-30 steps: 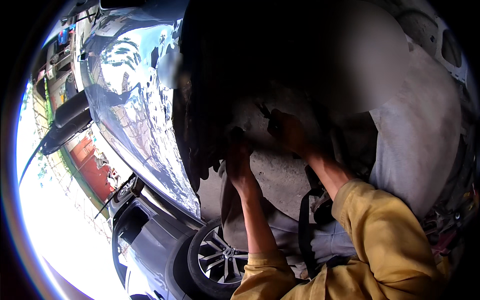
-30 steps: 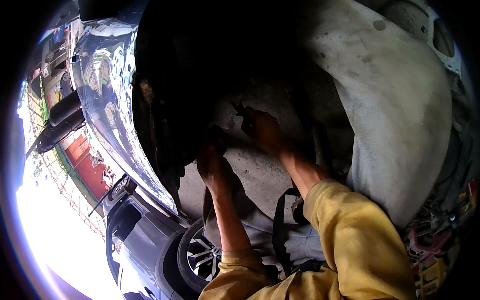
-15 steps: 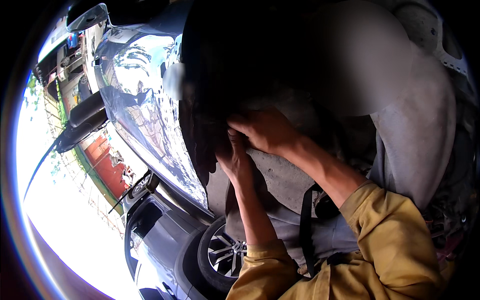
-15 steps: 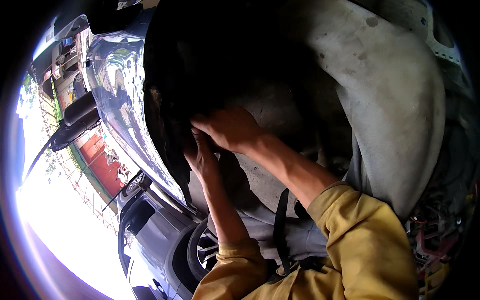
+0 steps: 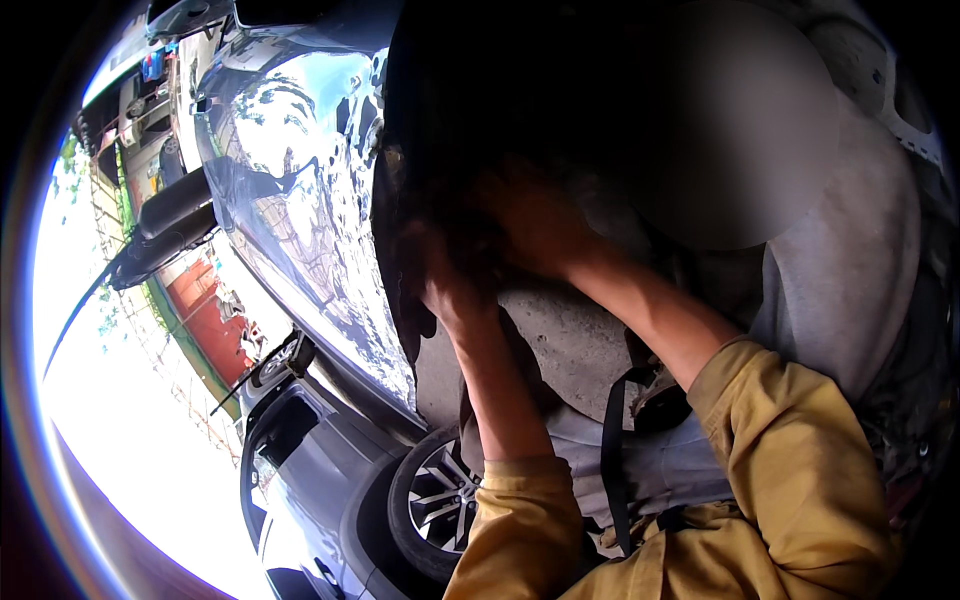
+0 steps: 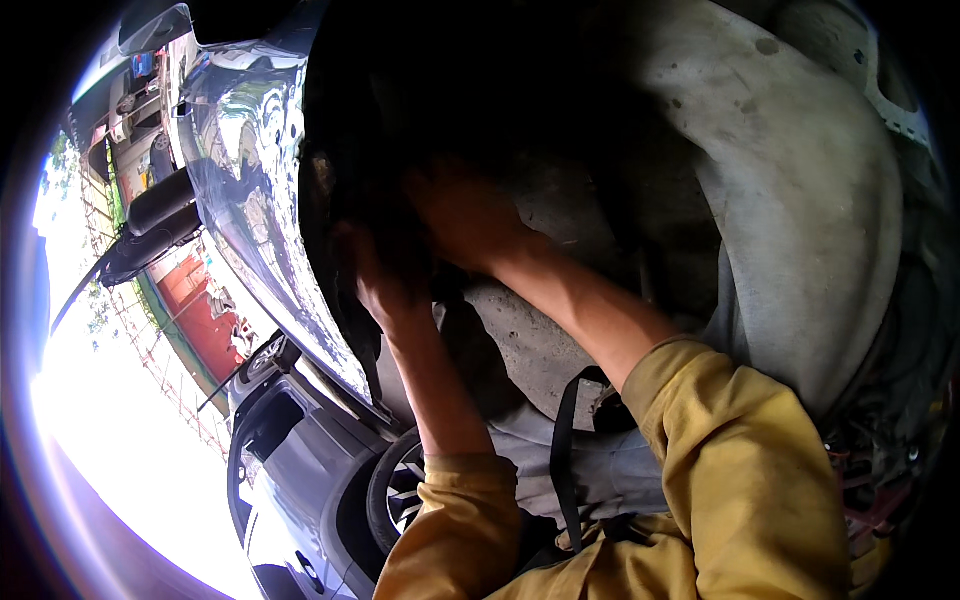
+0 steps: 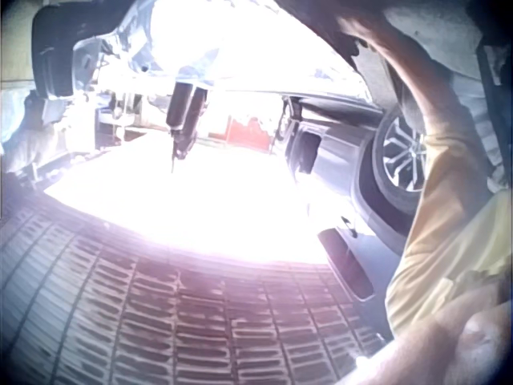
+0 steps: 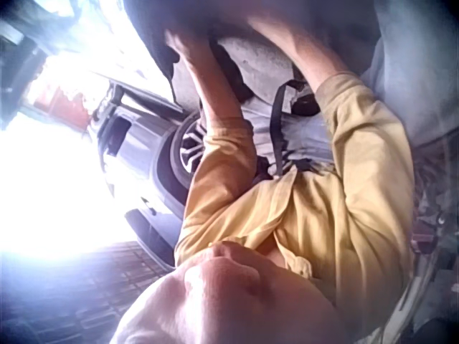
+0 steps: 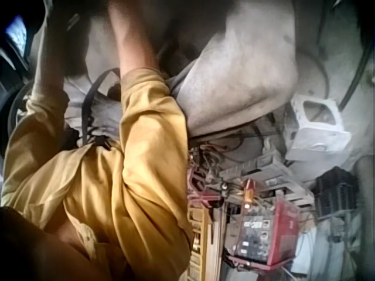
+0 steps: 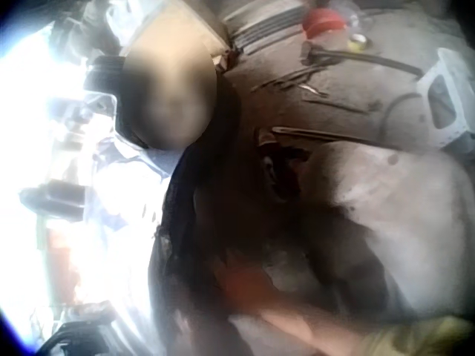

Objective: The person uses a hammer and a metal tool to repeatedly tap and pry at a damaged section of a car's hood. They work on the edge and surface of the hood, attempting to flatten or adjust the metal. The task involves continuous manual manipulation of the car part with tools.

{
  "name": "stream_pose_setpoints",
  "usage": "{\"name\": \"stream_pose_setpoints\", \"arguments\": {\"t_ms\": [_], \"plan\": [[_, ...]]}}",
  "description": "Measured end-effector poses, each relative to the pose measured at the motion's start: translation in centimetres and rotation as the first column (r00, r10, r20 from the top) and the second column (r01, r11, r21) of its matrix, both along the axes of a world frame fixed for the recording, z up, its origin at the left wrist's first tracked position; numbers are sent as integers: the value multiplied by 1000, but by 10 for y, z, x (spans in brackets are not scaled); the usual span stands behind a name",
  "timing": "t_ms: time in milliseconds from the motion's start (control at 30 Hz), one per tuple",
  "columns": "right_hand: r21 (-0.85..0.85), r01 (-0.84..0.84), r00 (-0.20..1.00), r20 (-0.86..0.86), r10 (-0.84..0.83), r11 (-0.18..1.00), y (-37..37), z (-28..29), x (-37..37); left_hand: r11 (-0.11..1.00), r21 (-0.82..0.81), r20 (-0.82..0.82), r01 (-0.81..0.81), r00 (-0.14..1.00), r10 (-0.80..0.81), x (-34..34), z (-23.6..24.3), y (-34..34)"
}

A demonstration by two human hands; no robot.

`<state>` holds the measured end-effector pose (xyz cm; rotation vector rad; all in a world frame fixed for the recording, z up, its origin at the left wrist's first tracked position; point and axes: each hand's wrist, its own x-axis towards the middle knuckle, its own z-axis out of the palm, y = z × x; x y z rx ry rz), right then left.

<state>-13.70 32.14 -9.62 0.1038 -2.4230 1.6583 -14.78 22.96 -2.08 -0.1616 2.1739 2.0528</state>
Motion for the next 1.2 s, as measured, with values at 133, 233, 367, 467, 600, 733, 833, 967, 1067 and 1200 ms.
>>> {"name": "stream_pose_setpoints", "arguments": {"t_ms": [133, 233, 367, 467, 600, 733, 833, 967, 1067, 1200], "plan": [[33, -26, 984, 178, 20, 999, -7, -14, 1, 974, -227, -112, -19, 994, -7, -3, 1, 2], [-45, -110, 981, 153, 116, 993, -11, -19, -2, 924, -383, -265, -10, 959, -100, -2, -5, -10], [-14, -107, 990, 90, 108, 994, -14, -20, -8, 944, -324, -306, -59, 951, -45, -3, -9, -19], [-17, -204, 978, 50, 205, 979, -11, -31, -25, 544, -828, -437, -137, 765, -472, -5, -11, -29], [-76, -219, 975, -54, 215, 973, -12, -39, -28, 801, -592, -293, -95, 951, -104, 1, -5, -11], [-170, -317, 948, -18, 318, 933, -7, -35, -28, 863, -492, -256, -117, 967, -15, 1, -4, -7], [-267, -380, 911, 58, 409, 885, 4, -16, -27, 920, -369, -266, -136, 963, 36, 1, -8, -11], [-262, -269, 954, 62, 295, 927, 6, -12, -15, 780, -611, -331, -138, 939, -92, 7, -12, -14], [-158, -163, 981, 77, 176, 974, 5, -15, -2, 923, -361, -178, -134, 981, 73, 5, -4, 0], [-186, -167, 897, 380, 227, 968, 14, 16, 12, 956, -254, -133, -147, 984, 116, 9, 1, 7]]}}
